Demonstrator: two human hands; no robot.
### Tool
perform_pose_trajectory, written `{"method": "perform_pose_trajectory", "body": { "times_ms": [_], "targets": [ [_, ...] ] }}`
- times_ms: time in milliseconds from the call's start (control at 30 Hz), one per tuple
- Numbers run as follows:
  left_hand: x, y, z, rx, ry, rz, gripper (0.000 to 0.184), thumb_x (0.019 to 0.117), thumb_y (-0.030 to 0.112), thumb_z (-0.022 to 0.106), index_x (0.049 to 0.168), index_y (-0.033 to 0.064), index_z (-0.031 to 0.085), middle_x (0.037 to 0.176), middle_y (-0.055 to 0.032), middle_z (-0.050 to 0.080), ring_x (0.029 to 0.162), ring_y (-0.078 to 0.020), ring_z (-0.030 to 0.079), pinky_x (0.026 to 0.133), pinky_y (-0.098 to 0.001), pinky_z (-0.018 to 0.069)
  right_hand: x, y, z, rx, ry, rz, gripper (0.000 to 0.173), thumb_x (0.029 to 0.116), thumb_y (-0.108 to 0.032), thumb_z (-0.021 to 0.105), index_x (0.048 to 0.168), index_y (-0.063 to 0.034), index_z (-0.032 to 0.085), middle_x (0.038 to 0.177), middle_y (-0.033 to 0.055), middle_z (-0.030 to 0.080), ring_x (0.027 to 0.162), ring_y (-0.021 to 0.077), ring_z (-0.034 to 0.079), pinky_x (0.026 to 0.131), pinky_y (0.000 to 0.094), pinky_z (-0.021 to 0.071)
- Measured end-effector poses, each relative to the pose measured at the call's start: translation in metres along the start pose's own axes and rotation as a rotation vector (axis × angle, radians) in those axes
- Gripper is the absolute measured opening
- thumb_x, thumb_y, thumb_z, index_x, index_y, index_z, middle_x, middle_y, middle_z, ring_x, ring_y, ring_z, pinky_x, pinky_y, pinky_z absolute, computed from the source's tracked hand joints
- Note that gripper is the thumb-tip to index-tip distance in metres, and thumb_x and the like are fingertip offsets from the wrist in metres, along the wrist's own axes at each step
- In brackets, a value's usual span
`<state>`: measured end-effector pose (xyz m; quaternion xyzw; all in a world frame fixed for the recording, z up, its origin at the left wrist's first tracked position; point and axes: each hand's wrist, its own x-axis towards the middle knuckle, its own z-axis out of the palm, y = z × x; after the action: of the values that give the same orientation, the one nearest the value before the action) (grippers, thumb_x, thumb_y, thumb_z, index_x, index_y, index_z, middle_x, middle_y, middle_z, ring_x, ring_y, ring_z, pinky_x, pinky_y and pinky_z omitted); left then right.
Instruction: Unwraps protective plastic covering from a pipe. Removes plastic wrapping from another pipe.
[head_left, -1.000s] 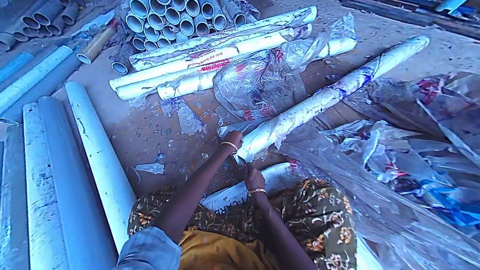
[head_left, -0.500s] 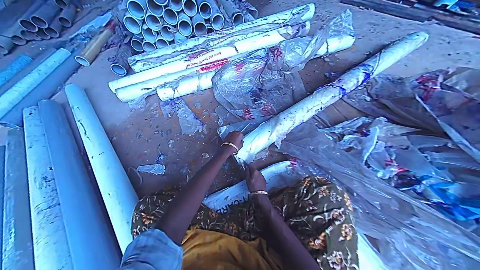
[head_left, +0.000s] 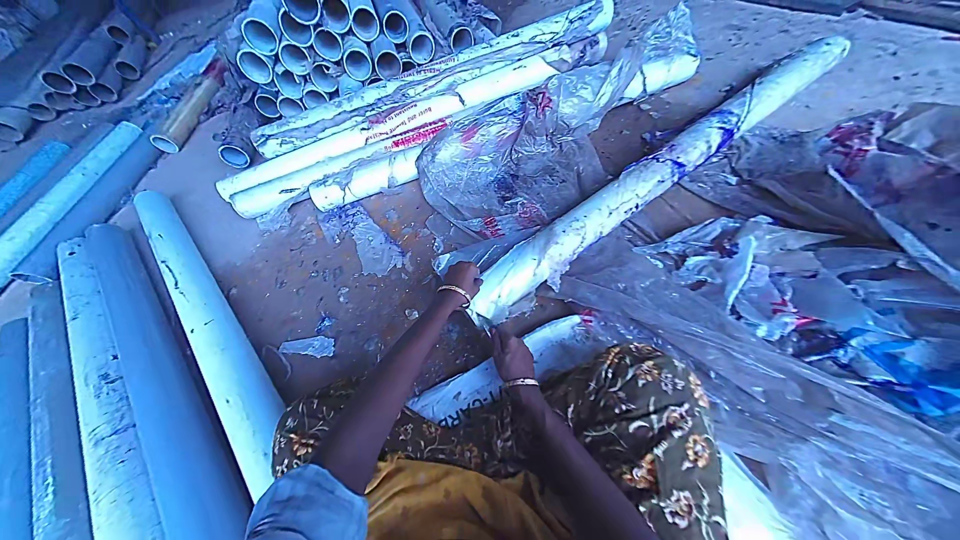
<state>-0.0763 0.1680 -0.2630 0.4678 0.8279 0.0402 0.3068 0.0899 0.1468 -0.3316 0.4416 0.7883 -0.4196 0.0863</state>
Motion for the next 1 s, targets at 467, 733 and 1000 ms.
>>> {"method": "perform_pose_trajectory", "body": {
  "times_ms": [467,733,1000],
  "targets": [
    [-0.010,-0.014,0.012,-0.266,0.070,0.003,0.033,0.1082,0.013,0.051,0.121,-0.0141,0.063,0.119,-0.0307,0.065,0.114,-0.0375,0.062,0.106,-0.0498,0.0429,0.011,0.024,0.011,0.831,0.422,0.004,0.039,0.1124,-0.017,0.034,0.095,0.0064,0.060,0.068,0.0070,0.048,0.058,0.0179,0.047,0.059,0.0378,0.0438],
    [-0.019,0.003,-0.004,-0.060,0.092,-0.139,0.040,0.1121,0.019,0.040,0.129,-0.0114,0.059,0.133,-0.0308,0.061,0.131,-0.0412,0.056,0.113,-0.0531,0.0387,-0.033,0.017,-0.080,1.535,0.636,-0.049,0.037,0.1135,-0.014,0.026,0.085,-0.0063,0.049,0.050,-0.0064,0.039,0.036,0.0024,0.039,0.037,0.0171,0.0376],
    [-0.002,0.008,0.025,-0.140,0.210,-0.222,0.073,0.1024,0.050,0.058,0.147,-0.0068,0.047,0.145,-0.0287,0.054,0.139,-0.0408,0.050,0.116,-0.0555,0.0368,-0.148,0.176,-0.155,0.767,1.181,-0.186,0.034,0.1043,-0.019,0.031,0.100,0.0060,0.054,0.061,-0.0132,0.040,0.047,-0.0075,0.040,0.047,0.0126,0.0387]
  ]
}}
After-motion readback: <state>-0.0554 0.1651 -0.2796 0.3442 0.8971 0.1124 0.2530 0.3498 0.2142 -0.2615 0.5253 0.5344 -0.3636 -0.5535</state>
